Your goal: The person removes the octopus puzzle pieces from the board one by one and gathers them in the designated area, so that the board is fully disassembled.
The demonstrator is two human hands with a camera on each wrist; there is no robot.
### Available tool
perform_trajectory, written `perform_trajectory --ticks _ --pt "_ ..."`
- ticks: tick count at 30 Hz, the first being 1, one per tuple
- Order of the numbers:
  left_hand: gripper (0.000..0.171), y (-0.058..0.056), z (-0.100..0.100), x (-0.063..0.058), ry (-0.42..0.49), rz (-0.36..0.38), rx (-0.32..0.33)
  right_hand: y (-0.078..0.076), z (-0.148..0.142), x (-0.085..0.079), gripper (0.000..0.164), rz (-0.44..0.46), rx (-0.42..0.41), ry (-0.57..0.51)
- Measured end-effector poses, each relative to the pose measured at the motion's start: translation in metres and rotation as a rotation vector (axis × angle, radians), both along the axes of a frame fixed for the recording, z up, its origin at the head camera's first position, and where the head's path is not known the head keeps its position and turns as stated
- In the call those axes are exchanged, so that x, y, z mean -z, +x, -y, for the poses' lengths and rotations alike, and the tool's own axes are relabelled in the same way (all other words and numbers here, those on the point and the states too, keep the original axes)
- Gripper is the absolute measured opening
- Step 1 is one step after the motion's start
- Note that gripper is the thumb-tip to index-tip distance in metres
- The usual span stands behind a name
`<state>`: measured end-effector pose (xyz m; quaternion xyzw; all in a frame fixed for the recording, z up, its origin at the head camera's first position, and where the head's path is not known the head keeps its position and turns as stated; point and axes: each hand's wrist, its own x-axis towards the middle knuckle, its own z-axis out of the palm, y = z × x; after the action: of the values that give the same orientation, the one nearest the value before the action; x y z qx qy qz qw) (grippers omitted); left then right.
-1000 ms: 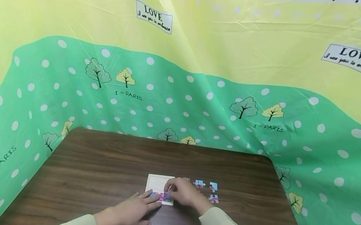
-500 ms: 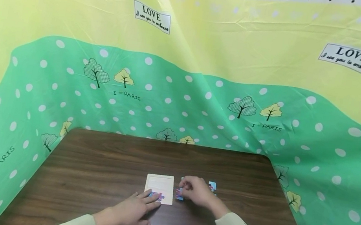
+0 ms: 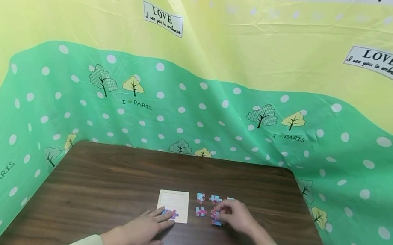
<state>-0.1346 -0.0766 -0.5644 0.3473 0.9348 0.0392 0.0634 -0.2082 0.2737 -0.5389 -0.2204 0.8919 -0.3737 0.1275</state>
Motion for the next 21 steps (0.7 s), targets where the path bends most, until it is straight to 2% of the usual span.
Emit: perform_trajectory --ticks 5,11,17,21 --pt "0.073 0.0 0.0 -0.001 0.003 0.002 0.001 0.006 -0.021 0.003 0.009 0.053 0.022 -0.031" --pt "0.073 0.0 -0.001 0.0 0.014 0.009 -0.001 0.012 -0.044 0.008 0.013 0.073 0.045 -0.056" --pt "0.074 0.0 0.0 -0.001 0.014 0.035 -0.009 0.014 -0.053 0.013 0.012 0.09 0.051 -0.043" --pt "0.074 0.001 0.0 -0.001 0.016 0.046 -0.006 0.015 -0.053 0.017 0.011 0.06 0.051 -0.008"
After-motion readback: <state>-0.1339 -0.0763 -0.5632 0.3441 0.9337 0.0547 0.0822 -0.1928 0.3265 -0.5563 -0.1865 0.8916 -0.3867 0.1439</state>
